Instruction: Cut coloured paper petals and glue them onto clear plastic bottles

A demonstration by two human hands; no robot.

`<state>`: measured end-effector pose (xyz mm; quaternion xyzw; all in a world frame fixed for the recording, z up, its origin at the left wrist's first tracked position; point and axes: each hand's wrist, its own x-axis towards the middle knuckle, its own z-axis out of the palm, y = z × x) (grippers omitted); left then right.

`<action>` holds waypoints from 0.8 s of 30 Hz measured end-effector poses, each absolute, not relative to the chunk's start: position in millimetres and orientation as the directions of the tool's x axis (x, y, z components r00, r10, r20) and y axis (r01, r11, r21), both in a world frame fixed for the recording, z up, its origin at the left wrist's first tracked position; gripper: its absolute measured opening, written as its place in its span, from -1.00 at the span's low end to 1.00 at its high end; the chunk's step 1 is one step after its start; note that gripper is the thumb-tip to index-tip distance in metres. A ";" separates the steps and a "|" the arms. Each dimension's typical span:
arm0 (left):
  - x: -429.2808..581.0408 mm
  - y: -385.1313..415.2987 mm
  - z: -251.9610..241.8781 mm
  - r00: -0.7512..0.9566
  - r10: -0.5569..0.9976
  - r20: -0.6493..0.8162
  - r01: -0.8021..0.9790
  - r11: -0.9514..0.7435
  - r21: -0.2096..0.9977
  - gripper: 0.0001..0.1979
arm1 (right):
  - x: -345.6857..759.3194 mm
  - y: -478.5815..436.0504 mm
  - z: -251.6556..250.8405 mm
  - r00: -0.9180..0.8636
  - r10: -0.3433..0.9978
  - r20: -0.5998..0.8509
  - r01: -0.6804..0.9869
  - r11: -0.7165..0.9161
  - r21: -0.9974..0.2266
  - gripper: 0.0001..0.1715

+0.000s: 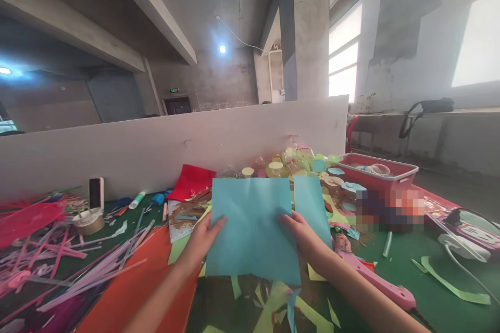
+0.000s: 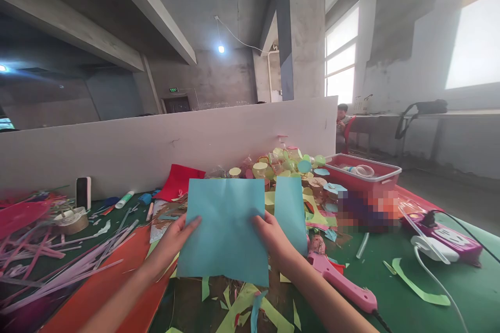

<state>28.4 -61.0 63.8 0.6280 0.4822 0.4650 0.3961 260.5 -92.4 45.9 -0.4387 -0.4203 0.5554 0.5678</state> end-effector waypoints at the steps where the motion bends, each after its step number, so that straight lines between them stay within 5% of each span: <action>1: 28.7 -62.4 64.8 0.119 0.984 0.133 0.208 -0.155 0.966 -0.47 | 260.8 -91.7 45.1 0.019 0.999 -0.037 -0.282 -0.030 -0.959 -0.68; 4: 28.9 -64.3 65.8 0.067 0.994 0.092 0.177 -0.102 0.979 -0.46 | 261.6 -87.8 42.0 -0.011 0.997 -0.076 -0.303 -0.076 -0.950 -0.68; 7: 27.5 -62.9 65.8 0.040 0.993 0.107 0.187 -0.113 0.976 -0.47 | 262.2 -83.1 38.3 -0.005 0.999 0.043 -0.213 0.040 -0.976 -0.65; 11: 20.8 -56.8 64.9 -0.065 0.981 0.184 0.268 -0.160 0.950 -0.47 | 261.6 -80.3 33.6 0.108 0.946 0.305 0.072 0.299 -0.952 -0.59; 14: 12.5 -50.4 63.4 -0.175 0.943 0.282 0.349 -0.208 0.914 -0.50 | 258.7 -83.9 32.8 0.079 0.935 0.345 0.368 0.294 -0.882 -0.55; 17: 5.1 -45.2 62.9 -0.224 0.913 0.341 0.426 -0.224 0.877 -0.53 | 253.9 -90.0 33.2 -0.081 0.930 0.358 0.747 0.295 -0.596 -0.73; 20: 1.1 -42.9 64.5 -0.229 0.902 0.365 0.480 -0.222 0.849 -0.53 | 250.4 -92.7 30.2 -0.264 0.914 0.309 0.915 0.338 -0.218 -0.82; 24: -0.6 -41.2 67.8 -0.229 0.887 0.400 0.537 -0.228 0.812 -0.54 | 249.5 -87.3 21.1 -0.337 0.913 0.230 0.929 0.362 -0.076 -0.80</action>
